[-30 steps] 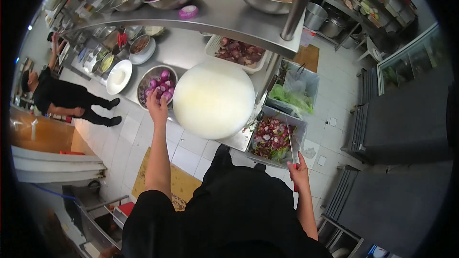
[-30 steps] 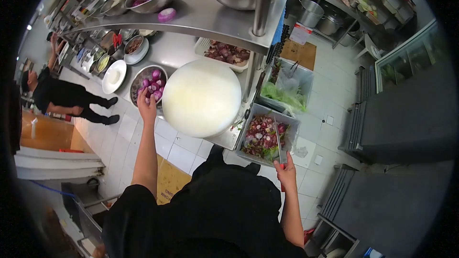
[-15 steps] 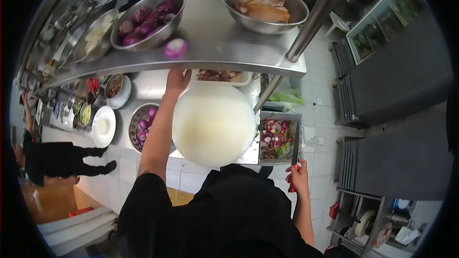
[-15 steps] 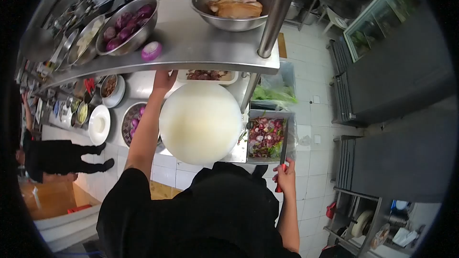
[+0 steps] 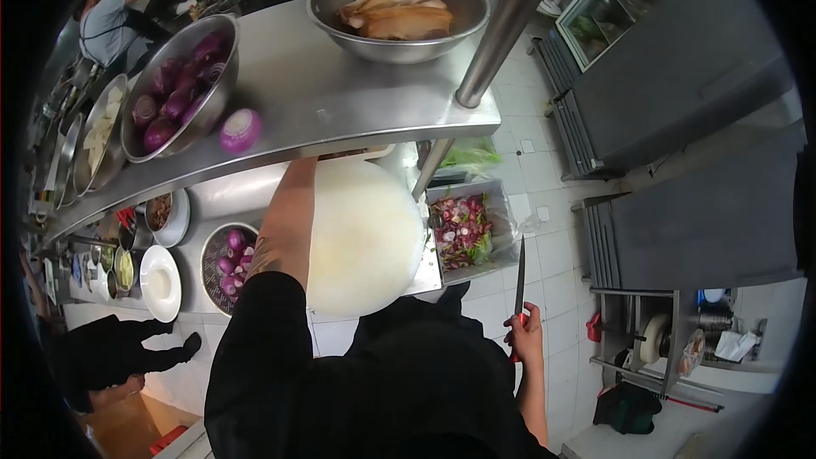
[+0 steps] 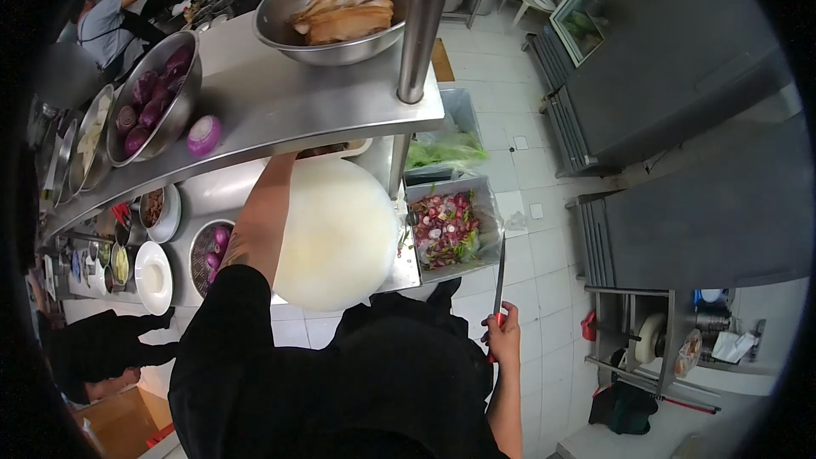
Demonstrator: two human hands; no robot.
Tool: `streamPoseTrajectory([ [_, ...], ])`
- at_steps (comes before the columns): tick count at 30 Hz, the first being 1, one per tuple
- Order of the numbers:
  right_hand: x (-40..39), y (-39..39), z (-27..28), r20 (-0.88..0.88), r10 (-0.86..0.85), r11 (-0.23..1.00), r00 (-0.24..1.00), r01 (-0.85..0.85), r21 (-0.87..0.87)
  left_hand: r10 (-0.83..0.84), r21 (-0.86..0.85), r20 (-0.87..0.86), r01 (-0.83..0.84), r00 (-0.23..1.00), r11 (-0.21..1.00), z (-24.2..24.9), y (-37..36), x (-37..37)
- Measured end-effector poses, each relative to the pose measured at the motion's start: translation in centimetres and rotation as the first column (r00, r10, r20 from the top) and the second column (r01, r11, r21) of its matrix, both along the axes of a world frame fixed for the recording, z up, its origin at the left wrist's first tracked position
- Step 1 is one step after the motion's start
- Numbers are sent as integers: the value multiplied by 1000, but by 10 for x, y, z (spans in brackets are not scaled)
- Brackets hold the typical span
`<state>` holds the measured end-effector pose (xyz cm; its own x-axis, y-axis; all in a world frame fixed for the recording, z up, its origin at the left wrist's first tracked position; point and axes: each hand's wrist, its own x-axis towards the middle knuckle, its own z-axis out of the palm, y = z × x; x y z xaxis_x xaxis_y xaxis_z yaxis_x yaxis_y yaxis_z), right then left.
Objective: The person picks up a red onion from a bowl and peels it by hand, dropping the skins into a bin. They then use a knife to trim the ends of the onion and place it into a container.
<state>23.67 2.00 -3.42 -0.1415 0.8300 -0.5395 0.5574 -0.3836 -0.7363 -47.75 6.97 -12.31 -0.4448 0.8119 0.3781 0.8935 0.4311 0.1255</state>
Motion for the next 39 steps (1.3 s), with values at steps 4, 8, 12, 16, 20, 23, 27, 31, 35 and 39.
streamPoseTrajectory([
  [4,-4,5,8,-15,37,999,999,-37,18,12,-8,5,-12,1000,1000,-6,7,7],
  [8,0,13,11,4,113,993,994,-113,26,18,-13,4,-18,1000,1000,-6,10,10],
  [12,0,26,9,53,185,982,981,-187,33,37,-21,-3,-37,999,999,-9,13,21],
  [16,-4,39,6,83,280,953,956,-287,97,50,-29,-15,-51,999,998,-10,24,34],
  [20,-1,49,7,44,316,941,948,-319,114,76,-40,-29,-78,997,996,-13,27,47],
  [23,16,63,-6,-15,329,941,944,-327,90,102,-51,-41,-104,994,993,-16,25,55],
  [27,45,96,-19,-26,345,938,938,-343,57,140,-61,-49,-143,989,988,-21,28,68],
  [31,73,137,-24,-38,367,928,929,-364,76,177,-163,85,-161,981,973,6,24,80],
  [35,102,170,-35,-44,386,919,921,-381,103,231,-219,462,-142,856,965,-10,15,67],
  [39,114,199,-40,20,455,886,890,-455,88,230,-134,662,-189,714,973,-29,17,60],
])
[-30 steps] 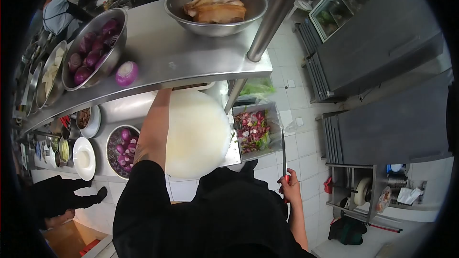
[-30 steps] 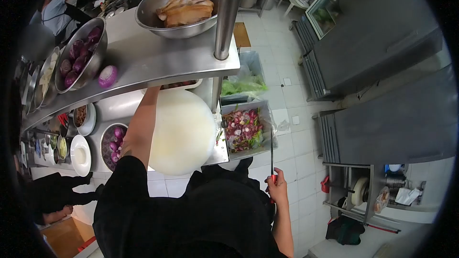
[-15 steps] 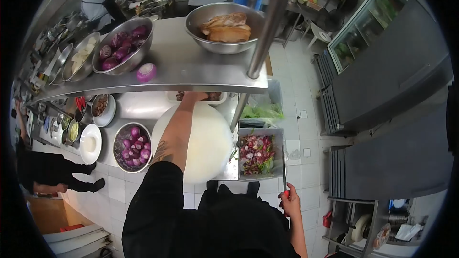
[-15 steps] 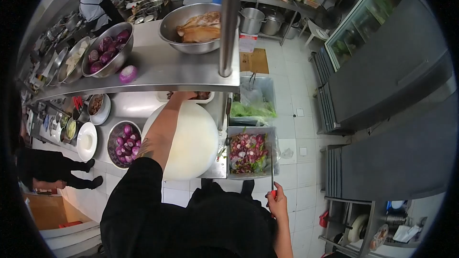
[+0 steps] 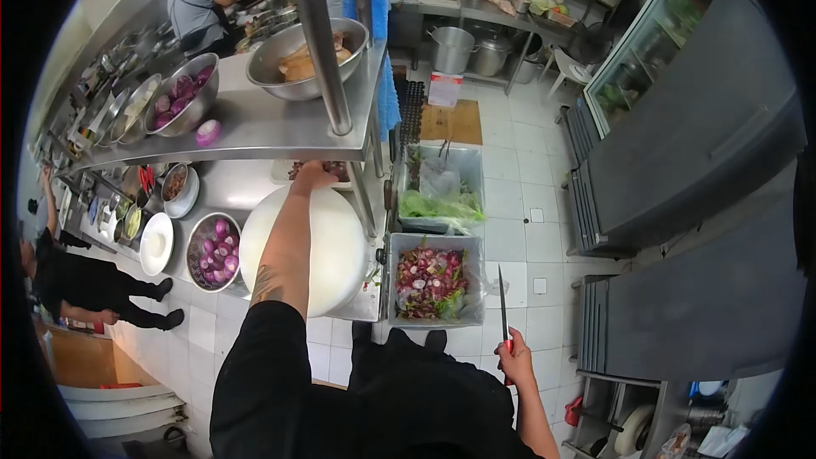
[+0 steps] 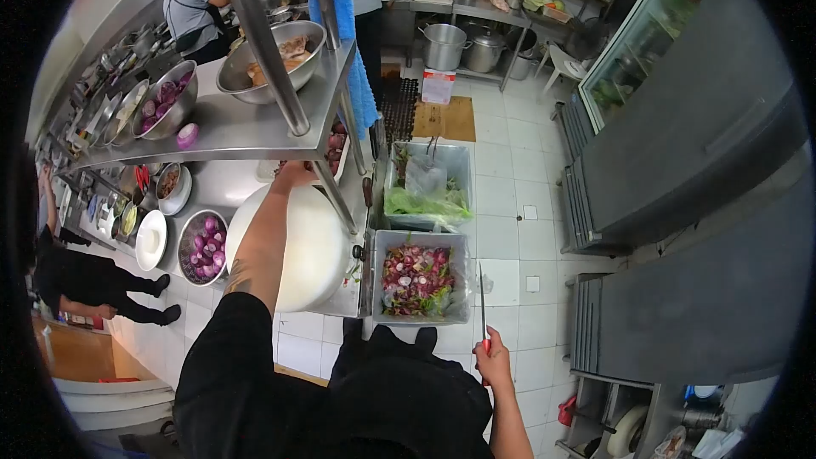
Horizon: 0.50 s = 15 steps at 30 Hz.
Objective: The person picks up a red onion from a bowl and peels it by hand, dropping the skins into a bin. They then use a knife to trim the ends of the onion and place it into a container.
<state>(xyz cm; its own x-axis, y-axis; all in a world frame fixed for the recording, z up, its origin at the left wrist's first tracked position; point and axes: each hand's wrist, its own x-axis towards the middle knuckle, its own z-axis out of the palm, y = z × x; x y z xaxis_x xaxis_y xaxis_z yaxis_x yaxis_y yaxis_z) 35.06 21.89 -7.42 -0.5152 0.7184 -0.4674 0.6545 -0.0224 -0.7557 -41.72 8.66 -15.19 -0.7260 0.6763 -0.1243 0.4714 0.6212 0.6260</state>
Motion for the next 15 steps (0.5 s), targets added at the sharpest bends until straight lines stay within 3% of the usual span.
streamPoseTrajectory([
  [1,3,3,-3,23,36,999,999,-36,11,25,28,-22,-25,999,999,17,0,17],
  [4,-6,6,13,56,124,987,991,-128,93,86,-47,-492,-125,866,991,39,5,54],
  [7,-21,-3,24,3,86,988,996,-86,132,119,327,-404,21,907,945,38,4,50],
  [10,-45,-26,36,-99,-74,997,992,76,18,148,691,-270,85,952,718,37,-16,39],
  [11,-51,-32,31,-169,-91,995,981,94,10,129,728,38,-116,991,675,36,-24,39],
  [12,-57,-38,22,-240,-108,994,965,111,0,96,699,342,-321,935,639,58,-33,52],
  [13,-64,-45,18,-309,-126,992,943,129,-12,49,608,612,-509,790,609,85,-42,71],
  [14,-76,-52,26,-358,-141,987,923,158,19,-1,612,657,-532,754,585,114,-51,98],
  [15,-85,-50,30,-277,-98,993,956,110,29,-90,617,711,-556,698,557,118,-62,118],
])
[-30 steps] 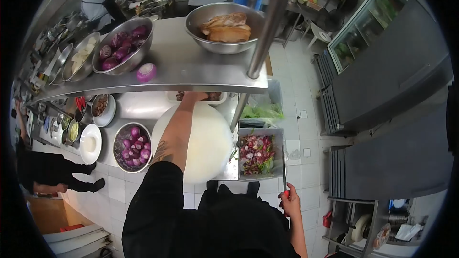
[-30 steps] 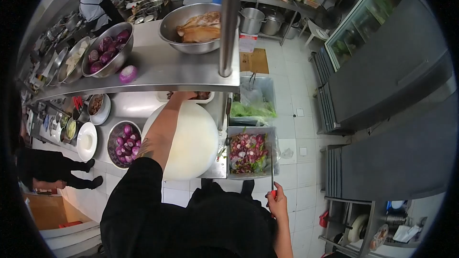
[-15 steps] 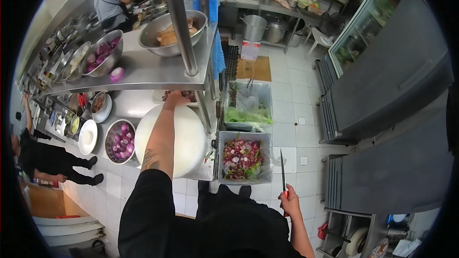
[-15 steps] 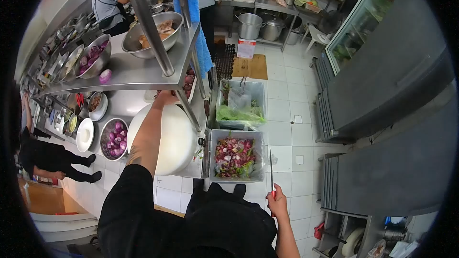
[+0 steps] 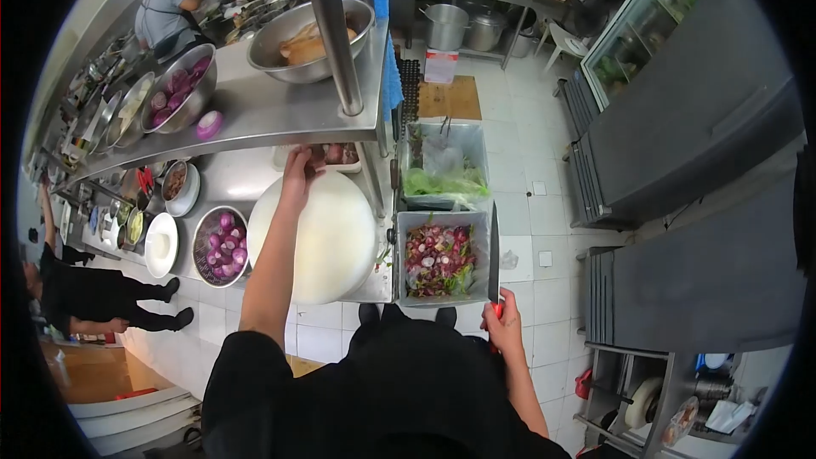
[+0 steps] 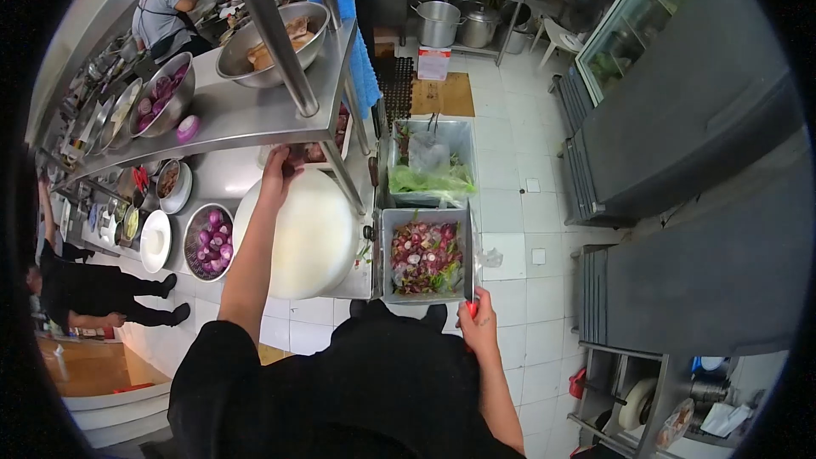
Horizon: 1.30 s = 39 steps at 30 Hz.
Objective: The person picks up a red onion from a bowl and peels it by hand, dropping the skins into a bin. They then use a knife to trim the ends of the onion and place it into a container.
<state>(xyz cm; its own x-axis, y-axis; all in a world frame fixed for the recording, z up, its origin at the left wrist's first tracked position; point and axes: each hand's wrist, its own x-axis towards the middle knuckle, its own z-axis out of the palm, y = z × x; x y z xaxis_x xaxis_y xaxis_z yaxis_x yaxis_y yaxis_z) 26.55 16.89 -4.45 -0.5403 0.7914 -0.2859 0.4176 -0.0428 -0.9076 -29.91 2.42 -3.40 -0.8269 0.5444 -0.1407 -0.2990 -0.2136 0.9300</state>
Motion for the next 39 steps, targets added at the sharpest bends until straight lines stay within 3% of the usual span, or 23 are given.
streamPoseTrajectory([
  [2,-15,7,6,177,88,996,980,-87,-14,-102,171,159,75,982,982,-1,-25,44],
  [5,-38,7,12,183,139,895,973,-203,398,-236,116,122,223,964,968,25,-36,139],
  [8,-74,-5,40,-39,197,860,980,-154,486,-289,44,158,285,944,957,26,-28,214],
  [9,-83,-5,47,142,232,839,962,-272,471,-294,49,187,290,937,956,23,-23,233],
  [10,-93,-6,49,55,270,810,961,-258,527,-298,55,212,293,931,955,22,-18,250],
  [15,-114,-8,75,103,398,649,912,-359,671,-291,41,259,290,921,956,24,-4,295],
  [25,-87,-21,70,116,392,634,913,-360,684,-337,-35,274,360,901,932,24,-3,317],
  [30,-68,-23,37,77,387,643,919,-329,692,-346,-71,270,377,899,923,25,-5,325],
  [32,-39,-12,-29,381,298,713,875,-469,521,-315,-68,308,351,898,934,31,-7,326],
  [33,-24,-2,-58,519,261,744,814,-512,428,-374,-95,332,426,866,900,30,-11,319],
  [35,8,5,-81,593,246,791,767,-512,334,-397,-63,314,436,863,898,33,-10,316],
  [39,10,15,-84,610,250,782,752,-528,331,-426,22,273,437,863,899,23,-10,307],
])
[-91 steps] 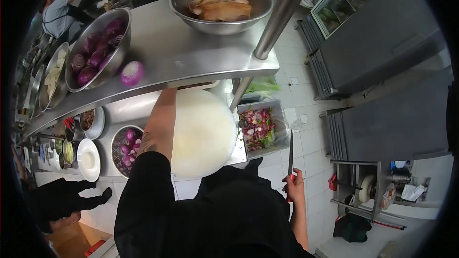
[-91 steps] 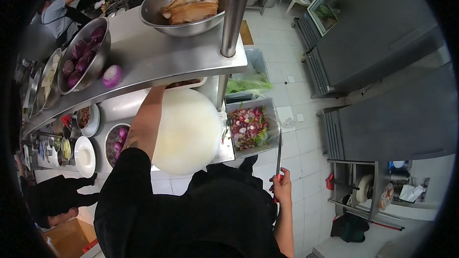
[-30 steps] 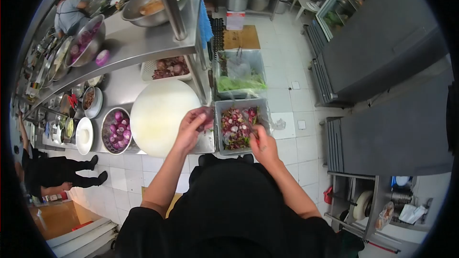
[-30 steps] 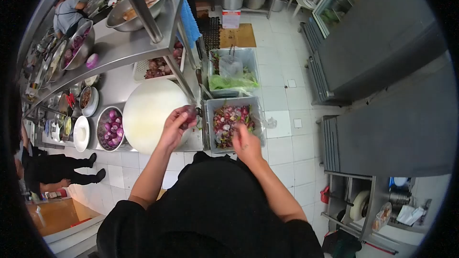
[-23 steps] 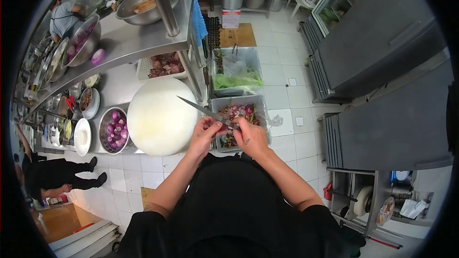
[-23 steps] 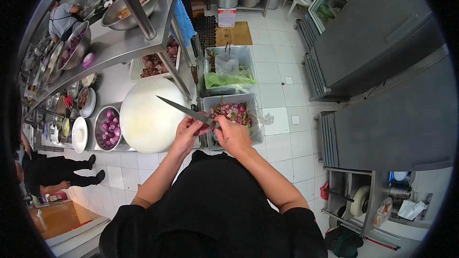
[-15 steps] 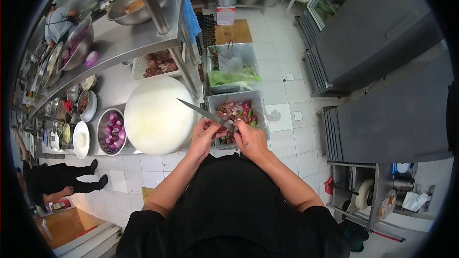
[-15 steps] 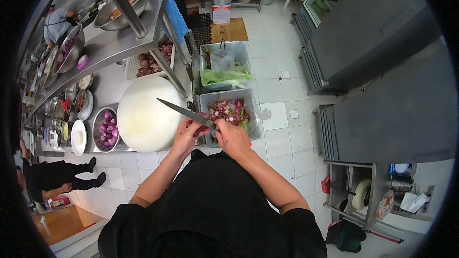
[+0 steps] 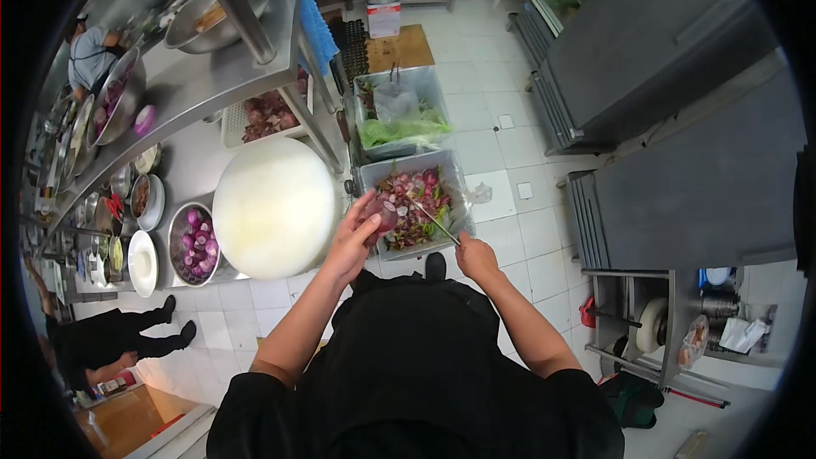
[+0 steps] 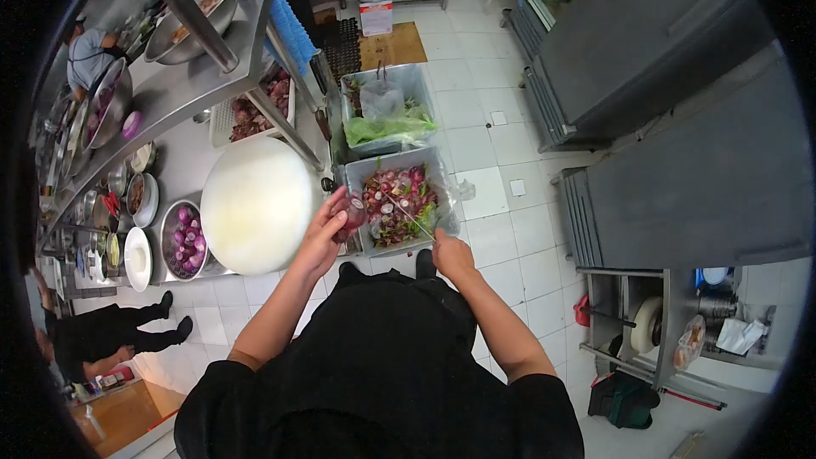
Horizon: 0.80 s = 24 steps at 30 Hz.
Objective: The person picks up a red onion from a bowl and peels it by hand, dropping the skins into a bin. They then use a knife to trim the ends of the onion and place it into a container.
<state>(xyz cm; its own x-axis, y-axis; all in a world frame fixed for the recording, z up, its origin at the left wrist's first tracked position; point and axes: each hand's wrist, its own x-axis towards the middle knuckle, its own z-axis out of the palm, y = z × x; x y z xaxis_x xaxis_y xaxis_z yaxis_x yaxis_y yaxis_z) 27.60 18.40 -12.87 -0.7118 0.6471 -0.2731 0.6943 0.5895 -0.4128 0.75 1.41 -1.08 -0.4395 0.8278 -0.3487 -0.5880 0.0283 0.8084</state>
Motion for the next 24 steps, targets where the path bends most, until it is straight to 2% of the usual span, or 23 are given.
streamPoseTrajectory([
  [3,-35,2,39,-89,-90,996,992,88,-24,-55,170,161,27,985,985,8,3,-2],
  [6,-65,-9,94,-369,-150,988,917,129,-81,-32,177,264,-16,964,984,6,8,-2],
  [9,-82,-20,135,-467,-134,991,874,122,-55,-2,127,241,-30,971,991,-13,9,-6],
  [13,-92,-35,160,-601,0,999,799,30,40,44,123,250,-77,967,989,-18,12,0],
  [14,-93,-38,162,-594,67,996,801,-18,89,60,128,237,-92,970,988,-17,13,4],
  [18,-100,-45,163,-559,163,985,813,-99,144,114,95,121,-126,986,987,-20,12,9],
  [24,-101,-41,150,-535,166,984,829,-104,144,169,49,80,-173,982,984,-12,11,16],
])
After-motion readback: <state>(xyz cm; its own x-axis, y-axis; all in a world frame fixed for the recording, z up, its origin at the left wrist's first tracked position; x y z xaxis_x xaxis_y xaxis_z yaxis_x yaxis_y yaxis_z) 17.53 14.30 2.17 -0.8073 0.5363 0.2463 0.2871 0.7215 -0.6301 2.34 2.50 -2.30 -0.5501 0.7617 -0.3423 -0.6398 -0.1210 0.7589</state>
